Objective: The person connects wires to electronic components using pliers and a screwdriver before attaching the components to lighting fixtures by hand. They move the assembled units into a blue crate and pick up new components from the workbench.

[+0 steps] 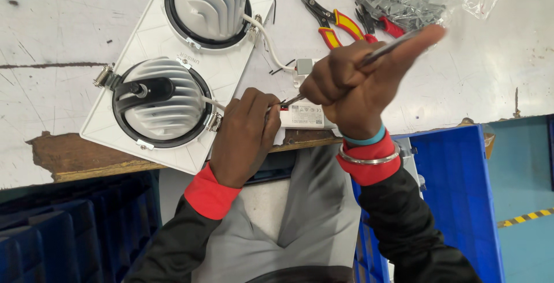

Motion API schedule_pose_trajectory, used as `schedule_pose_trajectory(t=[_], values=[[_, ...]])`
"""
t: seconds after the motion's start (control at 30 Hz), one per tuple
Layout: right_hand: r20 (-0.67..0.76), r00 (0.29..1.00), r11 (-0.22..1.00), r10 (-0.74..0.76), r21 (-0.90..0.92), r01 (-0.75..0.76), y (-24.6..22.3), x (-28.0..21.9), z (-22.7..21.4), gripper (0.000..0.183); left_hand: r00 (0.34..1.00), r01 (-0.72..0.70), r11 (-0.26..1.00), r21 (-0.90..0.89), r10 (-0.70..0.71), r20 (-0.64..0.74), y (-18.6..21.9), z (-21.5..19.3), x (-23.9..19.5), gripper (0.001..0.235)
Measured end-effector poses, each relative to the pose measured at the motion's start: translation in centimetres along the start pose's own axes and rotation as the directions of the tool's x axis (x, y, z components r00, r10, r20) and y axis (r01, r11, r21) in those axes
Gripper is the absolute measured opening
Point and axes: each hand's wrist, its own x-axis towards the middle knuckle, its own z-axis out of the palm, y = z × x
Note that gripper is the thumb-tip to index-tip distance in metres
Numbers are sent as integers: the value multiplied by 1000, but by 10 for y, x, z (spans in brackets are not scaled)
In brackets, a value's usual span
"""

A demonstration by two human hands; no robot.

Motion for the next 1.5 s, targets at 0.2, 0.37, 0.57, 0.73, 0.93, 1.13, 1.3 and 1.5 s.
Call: schedule_pose_trajectory(t=[0.2,0.37,0.57,0.73,0.93,1.13,1.3,1.5], values=[[48,998,999,35,-24,-33,2,3,-6,84,1000,18,1000,17,-18,-1,-1,2,1,10],[-32,999,994,-1,107,4,2,3,-12,86,1000,24,999,23,-24,4,-1,1,2,9],[-59,998,991,3,133,5,2,1,-10,85,1000,21,1000,16,-21,1,-1,1,3,10],[93,996,994,16,-110,-5,6,2,-14,81,999,43,999,9,-43,-8,2,0,5,11],[203,977,974,66,-226,-19,11,10,-7,82,983,92,993,-73,-103,-153,15,5,15,13],[253,957,951,143,-304,-62,16,18,-8,78,952,-85,974,209,141,-272,12,-4,13,21],[274,947,937,166,-344,-64,22,26,-9,80,980,-139,975,171,160,-121,11,-33,16,25],[247,964,953,98,-301,-20,20,22,-10,78,978,-160,967,200,129,161,11,-35,14,26]])
